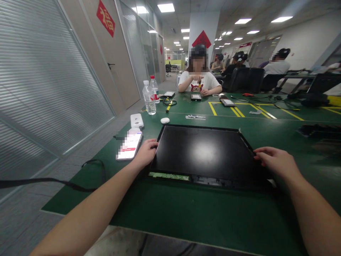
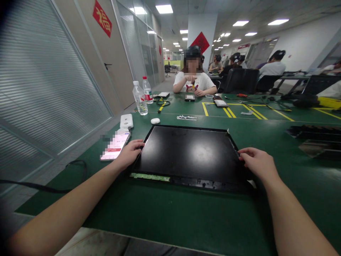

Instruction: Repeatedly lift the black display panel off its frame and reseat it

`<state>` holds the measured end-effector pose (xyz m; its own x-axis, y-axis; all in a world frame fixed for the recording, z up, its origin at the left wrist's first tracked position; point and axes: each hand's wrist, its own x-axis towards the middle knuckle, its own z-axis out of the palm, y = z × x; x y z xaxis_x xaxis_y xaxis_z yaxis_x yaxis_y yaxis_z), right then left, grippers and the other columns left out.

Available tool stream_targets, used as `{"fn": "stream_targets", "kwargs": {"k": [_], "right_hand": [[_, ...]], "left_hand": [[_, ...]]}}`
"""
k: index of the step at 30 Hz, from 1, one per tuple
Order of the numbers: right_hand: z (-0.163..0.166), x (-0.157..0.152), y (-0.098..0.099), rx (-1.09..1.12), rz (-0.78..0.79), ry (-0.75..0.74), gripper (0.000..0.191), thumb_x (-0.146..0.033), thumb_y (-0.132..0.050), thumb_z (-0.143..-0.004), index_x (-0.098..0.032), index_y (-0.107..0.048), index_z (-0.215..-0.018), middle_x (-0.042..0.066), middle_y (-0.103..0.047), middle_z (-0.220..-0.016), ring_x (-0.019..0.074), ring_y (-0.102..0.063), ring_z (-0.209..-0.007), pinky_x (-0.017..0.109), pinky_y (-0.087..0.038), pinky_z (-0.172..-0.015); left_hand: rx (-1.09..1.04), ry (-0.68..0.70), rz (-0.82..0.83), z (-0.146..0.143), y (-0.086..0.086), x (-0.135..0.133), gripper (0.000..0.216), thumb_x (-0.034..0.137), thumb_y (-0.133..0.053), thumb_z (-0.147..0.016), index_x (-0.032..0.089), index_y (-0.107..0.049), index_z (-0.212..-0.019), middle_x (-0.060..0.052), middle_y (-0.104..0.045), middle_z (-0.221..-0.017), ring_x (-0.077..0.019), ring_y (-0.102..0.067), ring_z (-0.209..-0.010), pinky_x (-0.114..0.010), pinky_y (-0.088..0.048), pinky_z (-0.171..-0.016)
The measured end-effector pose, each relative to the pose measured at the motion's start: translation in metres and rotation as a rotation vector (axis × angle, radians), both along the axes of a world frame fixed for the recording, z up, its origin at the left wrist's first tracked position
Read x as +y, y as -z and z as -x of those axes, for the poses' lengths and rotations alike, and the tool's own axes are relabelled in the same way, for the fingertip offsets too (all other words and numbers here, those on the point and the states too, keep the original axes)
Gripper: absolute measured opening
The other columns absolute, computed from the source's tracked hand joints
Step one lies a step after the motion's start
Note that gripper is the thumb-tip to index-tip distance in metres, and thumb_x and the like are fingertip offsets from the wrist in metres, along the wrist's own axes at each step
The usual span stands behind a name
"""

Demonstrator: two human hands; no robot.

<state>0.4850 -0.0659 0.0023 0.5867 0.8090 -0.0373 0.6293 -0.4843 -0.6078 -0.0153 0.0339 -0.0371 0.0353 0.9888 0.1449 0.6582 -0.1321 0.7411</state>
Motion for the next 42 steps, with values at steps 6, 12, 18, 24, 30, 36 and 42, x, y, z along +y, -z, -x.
{"fn": "stream_targets", "kwargs": {"k": [6,12,18,24,30,36,42], "right_hand": [[-0.001,-0.001,0.0,0.013,-0.032,0.005,0.031,-0.039,-0.06,-0.072,-0.025,-0.079,-0.091,0.007,-0.083,-0.081,0.0241,-0.069,-0.066,0.04,-0.054,-0.078],[-0.005,0.0,0.004,0.015,-0.019,-0.002,0.03,-0.038,-0.06,-0.075,-0.025,-0.08,-0.093,0.007,-0.083,-0.083,0.0239,-0.07,-0.067,0.04,-0.054,-0.078],[-0.004,0.0,0.004,0.024,-0.027,-0.004,0.032,-0.04,-0.06,-0.071,-0.025,-0.08,-0.091,0.006,-0.084,-0.084,0.024,-0.069,-0.066,0.041,-0.053,-0.079],[-0.005,0.003,0.007,0.034,-0.039,0.023,0.035,-0.044,-0.058,-0.063,-0.027,-0.079,-0.086,0.003,-0.082,-0.077,0.0259,-0.071,-0.064,0.042,-0.054,-0.077],[-0.008,0.003,0.009,0.049,-0.057,0.023,0.038,-0.047,-0.057,-0.061,-0.027,-0.079,-0.085,0.003,-0.082,-0.075,0.0257,-0.07,-0.061,0.043,-0.055,-0.078],[-0.012,0.005,0.012,0.025,-0.047,0.014,0.038,-0.048,-0.058,-0.062,-0.028,-0.08,-0.084,0.004,-0.082,-0.076,0.027,-0.071,-0.062,0.045,-0.056,-0.08],[-0.013,0.005,0.013,0.022,-0.049,0.008,0.039,-0.045,-0.058,-0.064,-0.026,-0.081,-0.088,0.005,-0.082,-0.078,0.0247,-0.069,-0.063,0.042,-0.055,-0.076]], "left_hand": [[-0.097,-0.028,0.023,-0.002,0.0,0.0,0.043,0.02,-0.061,-0.071,0.024,-0.09,-0.102,-0.008,-0.075,-0.147,-0.0353,-0.068,-0.141,-0.049,-0.048,-0.129],[-0.07,-0.021,0.029,-0.003,-0.004,-0.002,0.034,0.025,-0.066,-0.076,0.025,-0.09,-0.1,-0.008,-0.076,-0.144,-0.0359,-0.068,-0.141,-0.049,-0.048,-0.129],[-0.024,0.036,0.051,-0.002,-0.007,-0.007,0.042,0.045,-0.078,-0.079,0.018,-0.087,-0.111,-0.017,-0.067,-0.153,-0.0389,-0.07,-0.136,-0.051,-0.058,-0.117],[0.0,0.078,0.053,-0.002,-0.01,-0.009,0.043,0.041,-0.082,-0.076,0.017,-0.083,-0.112,-0.019,-0.06,-0.158,-0.0422,-0.064,-0.144,-0.054,-0.058,-0.116],[-0.028,0.078,0.051,-0.004,-0.011,-0.01,0.038,0.036,-0.082,-0.076,0.017,-0.082,-0.109,-0.019,-0.061,-0.157,-0.0429,-0.066,-0.142,-0.056,-0.057,-0.117],[-0.024,0.059,0.061,-0.005,-0.009,-0.011,0.039,0.032,-0.079,-0.078,0.017,-0.081,-0.114,-0.02,-0.061,-0.159,-0.0415,-0.063,-0.146,-0.056,-0.052,-0.123],[0.01,0.049,0.059,-0.005,-0.005,-0.011,0.042,0.032,-0.076,-0.081,0.015,-0.08,-0.119,-0.021,-0.058,-0.162,-0.0411,-0.06,-0.151,-0.053,-0.05,-0.126]]}}
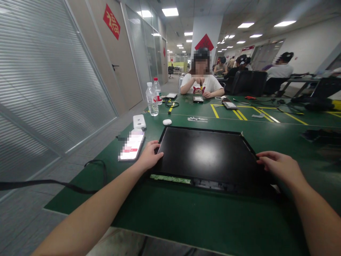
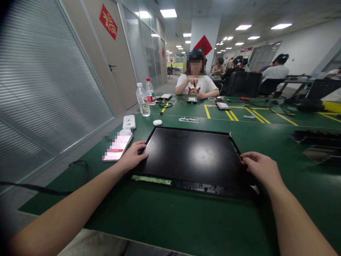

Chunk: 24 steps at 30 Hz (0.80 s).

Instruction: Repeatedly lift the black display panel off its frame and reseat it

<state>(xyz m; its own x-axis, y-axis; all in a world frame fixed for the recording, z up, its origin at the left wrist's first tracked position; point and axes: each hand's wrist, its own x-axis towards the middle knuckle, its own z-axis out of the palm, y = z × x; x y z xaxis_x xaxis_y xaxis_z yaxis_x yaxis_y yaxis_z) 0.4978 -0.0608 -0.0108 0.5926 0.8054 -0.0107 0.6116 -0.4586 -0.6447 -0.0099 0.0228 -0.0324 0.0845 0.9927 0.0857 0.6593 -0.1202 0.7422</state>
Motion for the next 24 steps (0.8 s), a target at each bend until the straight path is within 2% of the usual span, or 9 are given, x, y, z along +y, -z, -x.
{"fn": "stream_targets", "kwargs": {"k": [5,10,15,20,24], "right_hand": [[0.002,0.0,-0.002,-0.003,0.019,-0.003,0.04,-0.046,-0.057,-0.066,-0.026,-0.081,-0.091,0.005,-0.082,-0.08,0.0247,-0.071,-0.065,0.042,-0.055,-0.079],[0.004,-0.001,-0.003,-0.035,0.008,-0.005,0.036,-0.047,-0.058,-0.065,-0.028,-0.08,-0.087,0.004,-0.081,-0.076,0.0257,-0.071,-0.063,0.043,-0.056,-0.078],[0.001,0.0,0.001,-0.097,0.023,-0.028,0.034,-0.048,-0.059,-0.066,-0.029,-0.08,-0.085,0.003,-0.081,-0.076,0.0267,-0.072,-0.064,0.043,-0.056,-0.079],[-0.001,0.001,0.003,-0.103,0.013,-0.001,0.035,-0.051,-0.057,-0.065,-0.03,-0.079,-0.083,0.002,-0.081,-0.072,0.0284,-0.073,-0.064,0.044,-0.054,-0.072],[0.005,0.0,-0.003,-0.066,0.014,0.003,0.036,-0.049,-0.056,-0.064,-0.029,-0.077,-0.084,0.003,-0.081,-0.076,0.0277,-0.073,-0.065,0.044,-0.056,-0.076]], "left_hand": [[0.083,0.044,-0.032,0.0,-0.002,0.001,0.04,0.032,-0.074,-0.084,0.015,-0.081,-0.12,-0.021,-0.059,-0.164,-0.0407,-0.059,-0.153,-0.053,-0.049,-0.128],[0.216,0.098,-0.085,-0.003,-0.009,-0.002,0.033,0.027,-0.071,-0.088,0.014,-0.082,-0.116,-0.022,-0.06,-0.166,-0.0411,-0.056,-0.156,-0.053,-0.04,-0.134],[0.324,0.122,-0.086,-0.005,-0.013,-0.005,0.037,0.027,-0.067,-0.094,0.009,-0.08,-0.123,-0.028,-0.056,-0.168,-0.0418,-0.054,-0.158,-0.053,-0.04,-0.135],[0.394,0.159,-0.105,-0.005,-0.014,-0.008,0.037,0.026,-0.065,-0.097,0.011,-0.08,-0.127,-0.026,-0.056,-0.168,-0.0438,-0.055,-0.157,-0.058,-0.041,-0.134],[0.367,0.171,-0.128,-0.004,-0.015,-0.009,0.043,0.026,-0.065,-0.097,0.014,-0.077,-0.137,-0.023,-0.055,-0.17,-0.0432,-0.052,-0.159,-0.059,-0.04,-0.134]]}}
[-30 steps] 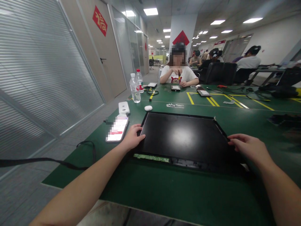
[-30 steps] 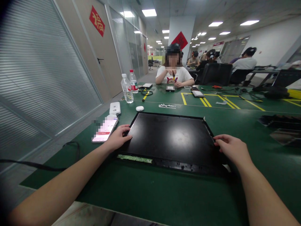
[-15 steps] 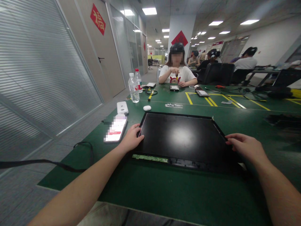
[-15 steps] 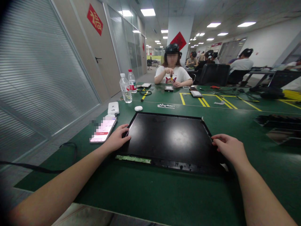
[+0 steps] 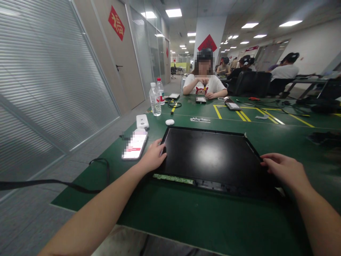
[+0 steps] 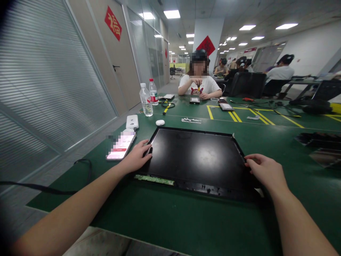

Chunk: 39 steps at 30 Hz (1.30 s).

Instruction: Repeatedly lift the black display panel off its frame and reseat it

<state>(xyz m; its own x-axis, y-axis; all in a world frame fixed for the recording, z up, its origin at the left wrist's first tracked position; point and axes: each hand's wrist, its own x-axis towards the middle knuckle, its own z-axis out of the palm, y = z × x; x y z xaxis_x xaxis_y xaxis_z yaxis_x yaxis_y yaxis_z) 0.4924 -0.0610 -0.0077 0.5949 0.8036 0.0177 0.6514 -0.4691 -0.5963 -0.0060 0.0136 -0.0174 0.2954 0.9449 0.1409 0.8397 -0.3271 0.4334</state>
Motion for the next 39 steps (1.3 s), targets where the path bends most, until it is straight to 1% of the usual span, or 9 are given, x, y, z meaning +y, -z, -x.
{"fn": "stream_targets", "kwargs": {"k": [4,11,17,21,27,32,34,36,39], "right_hand": [[0.002,-0.001,-0.003,0.014,0.009,0.004,0.036,-0.05,-0.056,-0.064,-0.029,-0.077,-0.084,0.005,-0.082,-0.078,0.0282,-0.072,-0.066,0.044,-0.055,-0.075],[-0.005,-0.002,0.002,-0.021,-0.039,-0.005,0.037,-0.055,-0.056,-0.064,-0.031,-0.078,-0.081,0.004,-0.08,-0.072,0.0303,-0.072,-0.067,0.044,-0.055,-0.072],[-0.012,0.002,0.005,-0.113,0.02,0.003,0.036,-0.05,-0.057,-0.063,-0.032,-0.083,-0.08,0.005,-0.083,-0.08,0.0315,-0.074,-0.078,0.042,-0.052,-0.07],[-0.018,0.008,0.015,-0.133,0.085,-0.051,0.039,-0.049,-0.062,-0.064,-0.03,-0.087,-0.087,0.006,-0.083,-0.081,0.03,-0.073,-0.074,0.041,-0.053,-0.069],[-0.023,0.012,0.025,-0.152,0.1,-0.079,0.04,-0.048,-0.066,-0.07,-0.03,-0.089,-0.097,0.007,-0.082,-0.083,0.0302,-0.075,-0.075,0.041,-0.055,-0.069],[-0.027,0.013,0.028,-0.156,0.123,-0.081,0.042,-0.047,-0.066,-0.073,-0.029,-0.089,-0.103,0.009,-0.084,-0.09,0.0336,-0.077,-0.085,0.043,-0.057,-0.074],[-0.029,0.014,0.029,-0.147,0.132,-0.084,0.042,-0.047,-0.065,-0.074,-0.029,-0.089,-0.103,0.01,-0.084,-0.093,0.035,-0.078,-0.089,0.044,-0.057,-0.076],[-0.031,0.014,0.03,-0.133,0.134,-0.075,0.041,-0.047,-0.066,-0.074,-0.03,-0.089,-0.102,0.01,-0.085,-0.098,0.0361,-0.078,-0.094,0.045,-0.058,-0.079],[-0.033,0.015,0.032,-0.124,0.132,-0.069,0.039,-0.047,-0.066,-0.073,-0.031,-0.089,-0.101,0.009,-0.086,-0.101,0.0372,-0.079,-0.097,0.047,-0.059,-0.083]], "left_hand": [[-0.03,-0.019,-0.006,0.004,0.0,0.002,0.051,0.03,-0.062,-0.098,0.013,-0.072,-0.145,-0.025,-0.054,-0.169,-0.042,-0.052,-0.159,-0.056,-0.041,-0.134],[-0.019,-0.107,-0.02,0.009,0.006,0.01,0.042,0.034,-0.065,-0.096,0.014,-0.078,-0.13,-0.024,-0.066,-0.157,-0.0442,-0.059,-0.151,-0.058,-0.043,-0.13],[0.083,-0.119,-0.009,0.008,0.002,0.011,0.039,0.03,-0.058,-0.1,0.008,-0.082,-0.123,-0.028,-0.063,-0.16,-0.045,-0.059,-0.152,-0.055,-0.043,-0.131],[0.059,-0.104,-0.006,0.009,0.002,0.012,0.04,0.026,-0.058,-0.098,0.008,-0.084,-0.122,-0.027,-0.067,-0.154,-0.0436,-0.064,-0.145,-0.053,-0.046,-0.129],[-0.176,-0.132,0.022,0.009,0.001,0.014,0.033,0.023,-0.065,-0.088,0.018,-0.089,-0.111,-0.017,-0.077,-0.142,-0.0385,-0.07,-0.137,-0.05,-0.05,-0.127],[-0.543,-0.291,0.115,0.003,-0.012,0.006,0.022,0.026,-0.07,-0.091,0.023,-0.09,-0.1,-0.009,-0.086,-0.125,-0.036,-0.073,-0.134,-0.046,-0.053,-0.123],[-0.777,-0.396,0.222,-0.002,-0.018,0.001,0.022,0.026,-0.077,-0.091,0.024,-0.09,-0.108,-0.007,-0.088,-0.114,-0.0334,-0.079,-0.12,-0.043,-0.062,-0.109],[-0.986,-0.484,0.357,-0.008,-0.024,-0.005,0.032,0.023,-0.08,-0.09,0.021,-0.088,-0.122,-0.008,-0.089,-0.101,-0.0293,-0.084,-0.095,-0.039,-0.069,-0.086],[-1.176,-0.549,0.508,-0.015,-0.03,-0.008,0.046,0.016,-0.08,-0.091,0.02,-0.083,-0.137,-0.006,-0.085,-0.081,-0.0226,-0.079,-0.065,-0.031,-0.065,-0.061]]}}
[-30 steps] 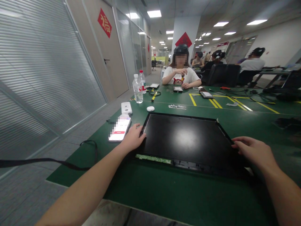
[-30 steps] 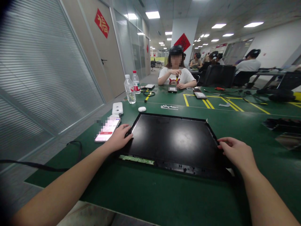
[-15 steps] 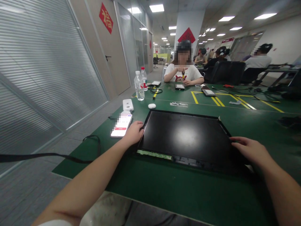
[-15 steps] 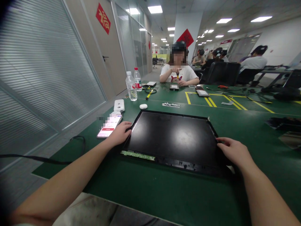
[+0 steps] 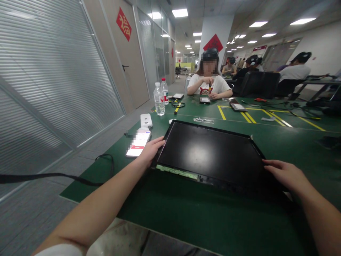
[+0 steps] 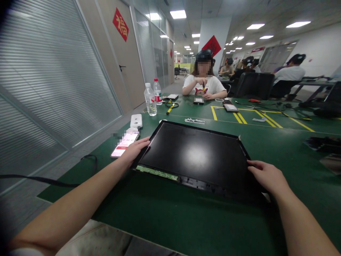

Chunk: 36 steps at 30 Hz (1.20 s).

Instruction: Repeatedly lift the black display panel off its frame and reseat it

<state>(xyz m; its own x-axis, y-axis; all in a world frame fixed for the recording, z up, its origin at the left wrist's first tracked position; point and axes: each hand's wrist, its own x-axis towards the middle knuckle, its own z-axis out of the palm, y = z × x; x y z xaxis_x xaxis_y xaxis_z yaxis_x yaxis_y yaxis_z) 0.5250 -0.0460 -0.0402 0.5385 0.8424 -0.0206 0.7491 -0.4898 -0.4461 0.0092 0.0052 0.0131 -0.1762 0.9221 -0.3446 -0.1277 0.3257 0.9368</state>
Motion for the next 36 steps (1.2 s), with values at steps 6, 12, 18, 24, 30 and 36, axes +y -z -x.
{"fn": "stream_targets", "kwargs": {"k": [6,12,18,24,30,36], "right_hand": [[-0.005,0.002,0.007,-0.015,-0.028,-0.014,0.037,-0.047,-0.067,-0.072,-0.032,-0.089,-0.097,0.009,-0.086,-0.101,0.0372,-0.079,-0.096,0.046,-0.06,-0.081],[-0.01,0.002,0.009,-0.001,-0.037,-0.025,0.037,-0.048,-0.067,-0.07,-0.032,-0.089,-0.096,0.01,-0.086,-0.099,0.0384,-0.079,-0.094,0.047,-0.06,-0.079],[-0.004,0.0,0.002,0.058,-0.036,-0.002,0.038,-0.046,-0.067,-0.069,-0.032,-0.09,-0.096,0.01,-0.086,-0.099,0.0362,-0.079,-0.093,0.045,-0.059,-0.079],[0.0,0.0,-0.001,0.068,-0.02,0.013,0.039,-0.045,-0.066,-0.069,-0.032,-0.09,-0.097,0.009,-0.087,-0.102,0.0364,-0.078,-0.096,0.045,-0.058,-0.082],[0.001,-0.001,-0.004,0.083,0.003,0.007,0.043,-0.045,-0.066,-0.07,-0.03,-0.09,-0.103,0.009,-0.087,-0.105,0.0356,-0.078,-0.098,0.044,-0.057,-0.083],[0.005,-0.002,-0.007,0.118,-0.02,-0.004,0.043,-0.04,-0.068,-0.071,-0.028,-0.091,-0.105,0.01,-0.086,-0.101,0.0342,-0.078,-0.094,0.043,-0.057,-0.082]], "left_hand": [[-0.221,0.072,0.005,0.001,0.01,0.007,0.06,0.017,-0.085,-0.09,0.018,-0.072,-0.148,-0.004,-0.084,-0.083,-0.0179,-0.077,-0.06,-0.025,-0.063,-0.057],[-0.2,0.115,0.01,0.007,0.021,0.011,0.071,0.022,-0.09,-0.088,0.023,-0.065,-0.153,-0.003,-0.085,-0.089,-0.0181,-0.077,-0.06,-0.026,-0.063,-0.059],[-0.224,0.14,0.036,0.005,0.014,0.007,0.092,0.008,-0.08,-0.089,0.03,-0.048,-0.173,-0.003,-0.087,-0.095,-0.017,-0.074,-0.054,-0.027,-0.063,-0.056],[-0.191,0.15,0.035,0.001,0.009,0.002,0.081,0.008,-0.084,-0.087,0.023,-0.061,-0.163,-0.005,-0.086,-0.086,-0.0186,-0.076,-0.056,-0.027,-0.063,-0.055],[-0.073,0.154,-0.007,0.0,0.002,-0.003,0.063,0.016,-0.089,-0.088,0.02,-0.074,-0.149,-0.008,-0.089,-0.097,-0.0207,-0.081,-0.068,-0.026,-0.062,-0.057],[-0.093,0.153,-0.023,0.0,0.0,-0.003,0.062,0.016,-0.091,-0.087,0.018,-0.075,-0.147,-0.008,-0.089,-0.095,-0.0194,-0.08,-0.066,-0.025,-0.062,-0.057]]}}
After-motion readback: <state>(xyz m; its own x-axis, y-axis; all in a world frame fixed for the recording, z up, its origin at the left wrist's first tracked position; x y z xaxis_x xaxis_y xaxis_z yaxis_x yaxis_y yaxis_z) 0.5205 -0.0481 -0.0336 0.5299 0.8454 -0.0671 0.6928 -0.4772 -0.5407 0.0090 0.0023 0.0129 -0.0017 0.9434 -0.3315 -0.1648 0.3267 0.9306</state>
